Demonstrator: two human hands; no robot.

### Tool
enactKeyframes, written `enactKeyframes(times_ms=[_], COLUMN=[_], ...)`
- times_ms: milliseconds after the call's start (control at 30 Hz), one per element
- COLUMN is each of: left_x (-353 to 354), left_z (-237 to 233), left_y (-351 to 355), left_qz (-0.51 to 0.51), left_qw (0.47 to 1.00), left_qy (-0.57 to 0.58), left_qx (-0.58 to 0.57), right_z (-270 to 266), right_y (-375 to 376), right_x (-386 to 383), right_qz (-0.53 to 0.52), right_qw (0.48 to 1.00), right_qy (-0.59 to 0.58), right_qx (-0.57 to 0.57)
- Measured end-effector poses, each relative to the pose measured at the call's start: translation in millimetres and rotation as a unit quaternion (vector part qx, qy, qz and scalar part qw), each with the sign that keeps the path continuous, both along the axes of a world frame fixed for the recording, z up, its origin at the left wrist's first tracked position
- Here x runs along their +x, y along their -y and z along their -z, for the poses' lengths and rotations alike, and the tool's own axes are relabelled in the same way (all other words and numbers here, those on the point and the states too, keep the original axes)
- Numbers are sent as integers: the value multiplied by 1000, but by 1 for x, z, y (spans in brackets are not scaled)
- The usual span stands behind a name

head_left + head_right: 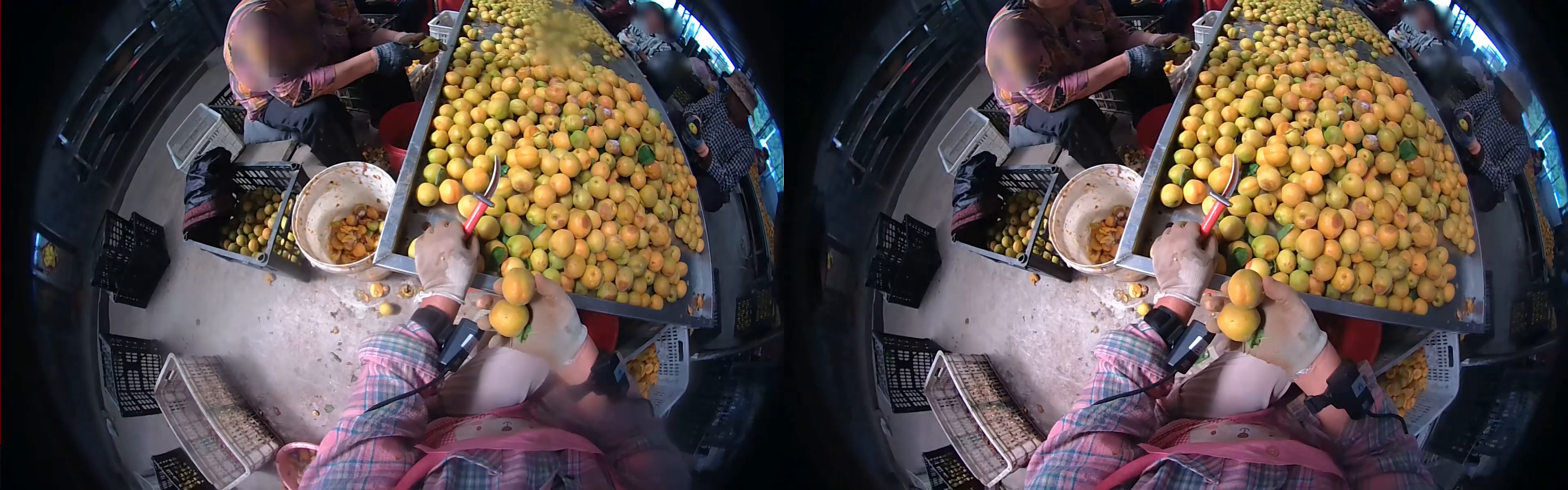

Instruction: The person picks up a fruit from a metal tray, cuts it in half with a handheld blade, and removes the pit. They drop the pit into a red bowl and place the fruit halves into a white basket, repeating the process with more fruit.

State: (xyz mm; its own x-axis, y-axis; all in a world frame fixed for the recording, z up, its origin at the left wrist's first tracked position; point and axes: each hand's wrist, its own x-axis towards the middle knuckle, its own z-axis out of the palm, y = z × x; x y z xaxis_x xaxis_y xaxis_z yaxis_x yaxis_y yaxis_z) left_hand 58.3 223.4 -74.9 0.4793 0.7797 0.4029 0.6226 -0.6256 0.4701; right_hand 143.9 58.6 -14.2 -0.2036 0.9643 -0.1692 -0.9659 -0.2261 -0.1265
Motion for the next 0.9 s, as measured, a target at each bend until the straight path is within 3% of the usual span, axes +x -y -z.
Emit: enactKeyframes(times_ms=[100,200,267,300,333,367,400,467,500,533,567,600,633,667,700,767,800,833,900], left_x=[-1,0,0,0,-1,-1,-1,-6,-3,6,12,4,-5,-4,0,4,5,5,4], left_z=[-1,-2,-3,-3,-3,-3,-3,-1,3,36,64,51,30,19,13,3,1,-3,-6], left_y=[0,0,0,0,0,1,1,-2,0,0,2,4,2,0,-1,0,1,2,3], left_qz=[3,-2,0,-1,0,3,3,4,9,25,28,22,14,21,8,-10,-5,-3,-1], left_qw=[1000,1000,1000,1000,1000,1000,1000,1000,1000,987,952,976,991,994,998,1000,1000,1000,1000], left_qy=[-6,-6,-3,-3,5,11,-8,1,8,157,301,215,129,93,54,-24,-13,-1,-22], left_qx=[-6,-19,-20,-18,-17,-16,-19,-13,-13,-28,-55,-12,37,57,26,1,-1,-4,-5], right_z=[-13,-25,-30,-25,-18,-14,-25,-72,-91,-110,-140,-167,-178,-180,-174,-158,-169,-159,-137], right_y=[13,24,27,33,40,43,41,-8,-39,-66,-88,-105,-113,-115,-113,-99,-78,-68,-43], right_x=[-3,6,8,14,22,27,30,15,8,0,-6,-14,-20,-10,1,28,18,35,55], right_qz=[59,-3,-3,-3,-2,2,18,-2,107,145,131,112,165,205,202,204,168,187,257], right_qw=[983,975,907,907,800,631,451,388,343,332,356,383,246,140,134,447,758,755,677], right_qy=[106,179,355,356,589,775,889,914,902,887,873,853,913,916,920,812,624,628,688], right_qx=[-139,-132,-226,-225,-113,7,77,114,240,285,305,336,280,315,307,315,91,39,-44])
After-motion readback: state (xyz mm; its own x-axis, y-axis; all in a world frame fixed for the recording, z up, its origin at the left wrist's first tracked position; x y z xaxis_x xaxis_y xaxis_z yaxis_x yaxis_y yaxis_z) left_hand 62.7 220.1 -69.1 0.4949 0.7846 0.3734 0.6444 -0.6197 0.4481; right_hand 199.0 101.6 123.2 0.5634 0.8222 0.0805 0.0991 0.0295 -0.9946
